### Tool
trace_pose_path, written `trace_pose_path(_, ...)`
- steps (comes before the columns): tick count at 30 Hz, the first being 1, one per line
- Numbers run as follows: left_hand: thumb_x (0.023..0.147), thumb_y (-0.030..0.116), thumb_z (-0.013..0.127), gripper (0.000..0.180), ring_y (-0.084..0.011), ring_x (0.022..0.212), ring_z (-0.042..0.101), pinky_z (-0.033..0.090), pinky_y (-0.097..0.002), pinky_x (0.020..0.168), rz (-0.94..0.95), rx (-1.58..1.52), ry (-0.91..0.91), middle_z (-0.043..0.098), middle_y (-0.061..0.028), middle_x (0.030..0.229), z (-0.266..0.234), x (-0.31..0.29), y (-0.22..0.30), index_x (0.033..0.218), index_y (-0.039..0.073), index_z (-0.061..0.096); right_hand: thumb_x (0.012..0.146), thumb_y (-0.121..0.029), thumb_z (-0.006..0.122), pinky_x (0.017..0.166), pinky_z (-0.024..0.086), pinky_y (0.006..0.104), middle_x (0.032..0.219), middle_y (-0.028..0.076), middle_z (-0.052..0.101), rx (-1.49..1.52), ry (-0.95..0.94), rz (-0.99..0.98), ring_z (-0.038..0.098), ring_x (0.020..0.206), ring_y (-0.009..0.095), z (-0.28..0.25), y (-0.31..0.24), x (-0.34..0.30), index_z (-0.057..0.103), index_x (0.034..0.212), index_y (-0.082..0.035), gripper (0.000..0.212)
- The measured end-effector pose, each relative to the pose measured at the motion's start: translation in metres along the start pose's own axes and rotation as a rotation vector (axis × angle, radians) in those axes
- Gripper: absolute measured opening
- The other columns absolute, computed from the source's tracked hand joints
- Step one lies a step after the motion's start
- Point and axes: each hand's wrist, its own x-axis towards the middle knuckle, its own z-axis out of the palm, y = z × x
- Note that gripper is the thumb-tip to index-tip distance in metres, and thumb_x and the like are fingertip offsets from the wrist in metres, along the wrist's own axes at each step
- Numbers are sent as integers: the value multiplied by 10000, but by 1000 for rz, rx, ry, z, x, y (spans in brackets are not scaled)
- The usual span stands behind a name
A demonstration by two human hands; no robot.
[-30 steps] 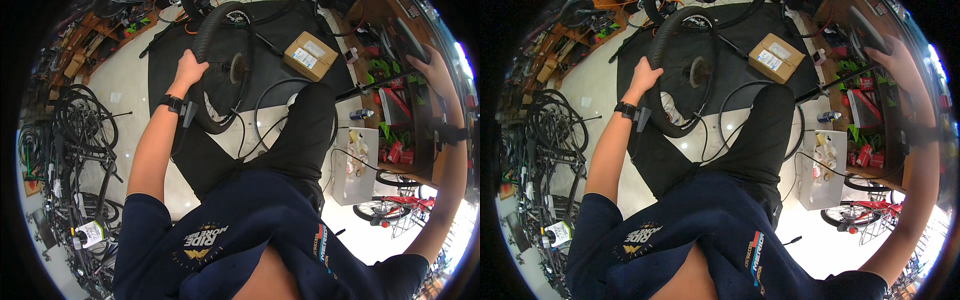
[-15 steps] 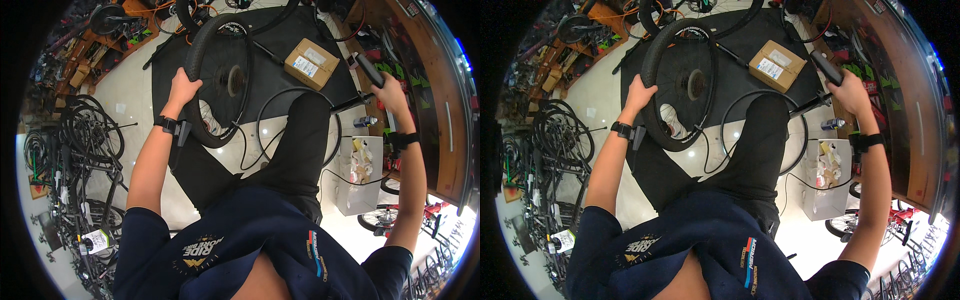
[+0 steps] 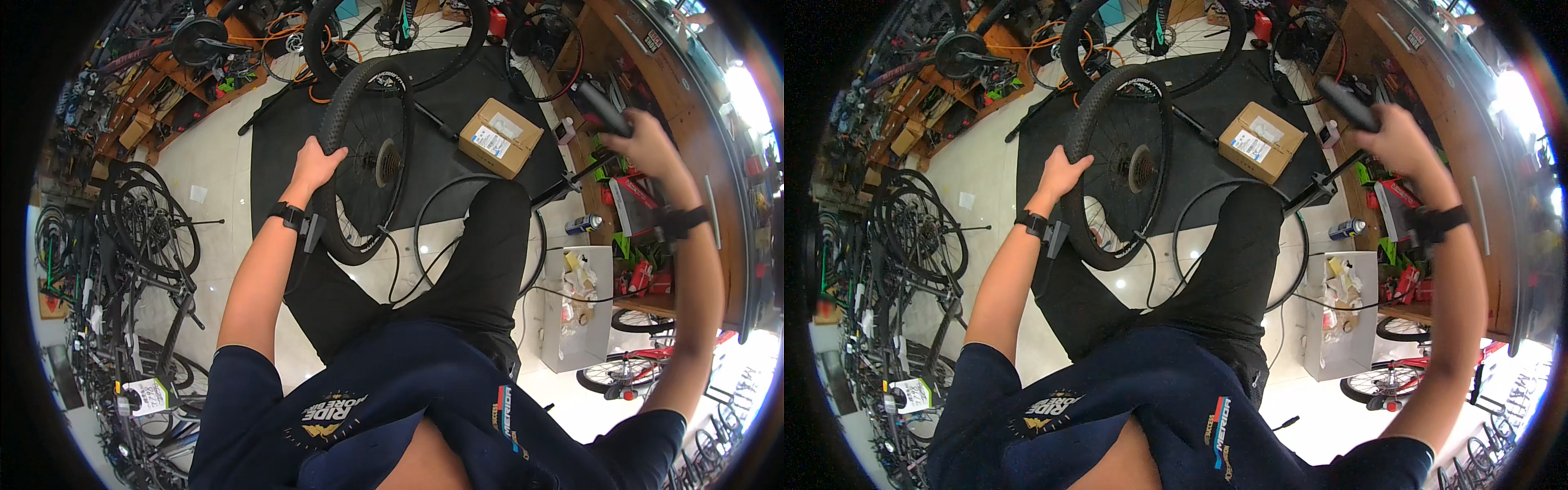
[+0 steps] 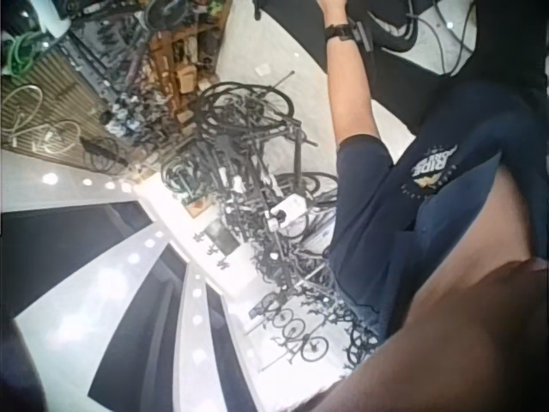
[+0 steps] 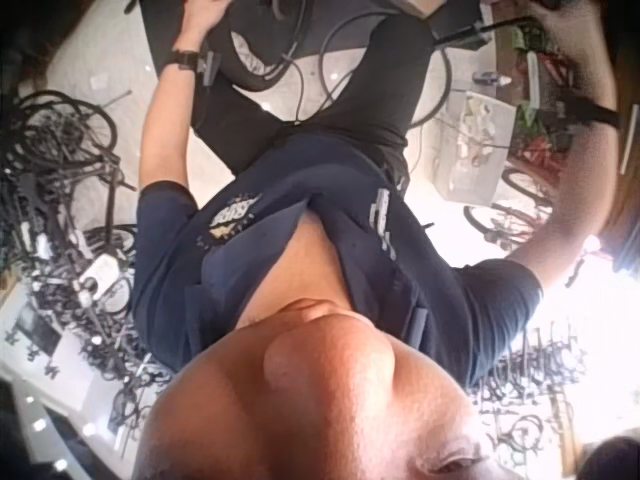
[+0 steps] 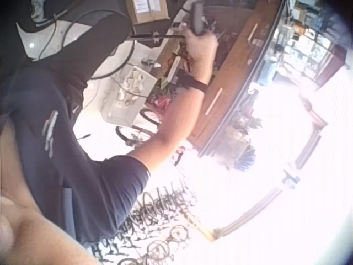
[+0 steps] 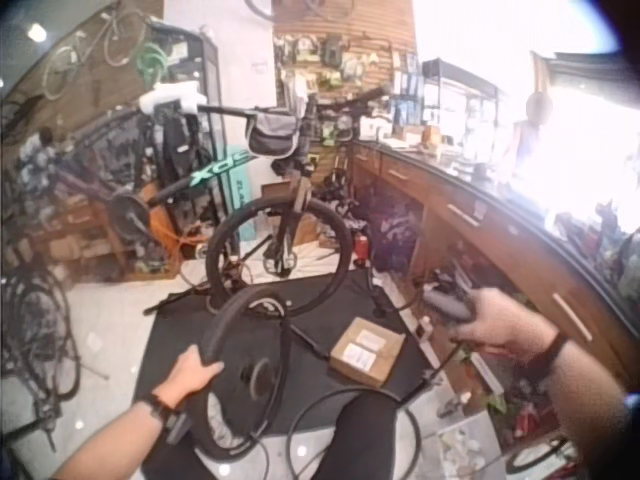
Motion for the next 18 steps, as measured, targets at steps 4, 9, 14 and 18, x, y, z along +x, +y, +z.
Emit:
trace_pose_path(4,835,541,735,677,-368,959,700,528,-414,842,-31,-77,-15,696,-257,1005,-9,-5,15,1044,-92,617,818,-271,752,734,490,365,774,171,606,32,-50,14,613,746,224,-51,-14,-1,621,1031,105,452)
trace_pose_path(9,932,559,649,610,-213,792,641,500,-344,728,-71,-304,-104,666,-124,893,-9,7,7,995,-47,645,821,-285,729,790,499,395,825,212,630,48,-54,54,649,803,290,19,29,-9,615,1090,110,492)
trace_pose_path(14,961,542,636,569,-128,779,581,488,-292,717,-163,-609,-258,632,-46,873,-9,12,-16,1007,-25,645,774,-320,741,810,523,468,901,297,676,67,-32,169,671,898,442,78,20,-21,638,1059,84,505)
trace_pose_path(18,961,536,643,575,-147,876,638,518,-293,782,-192,-742,-363,689,-86,966,-12,7,-2,1095,-23,630,770,-354,750,852,537,467,955,279,695,59,-35,247,674,953,424,121,30,-26,645,1082,66,534)
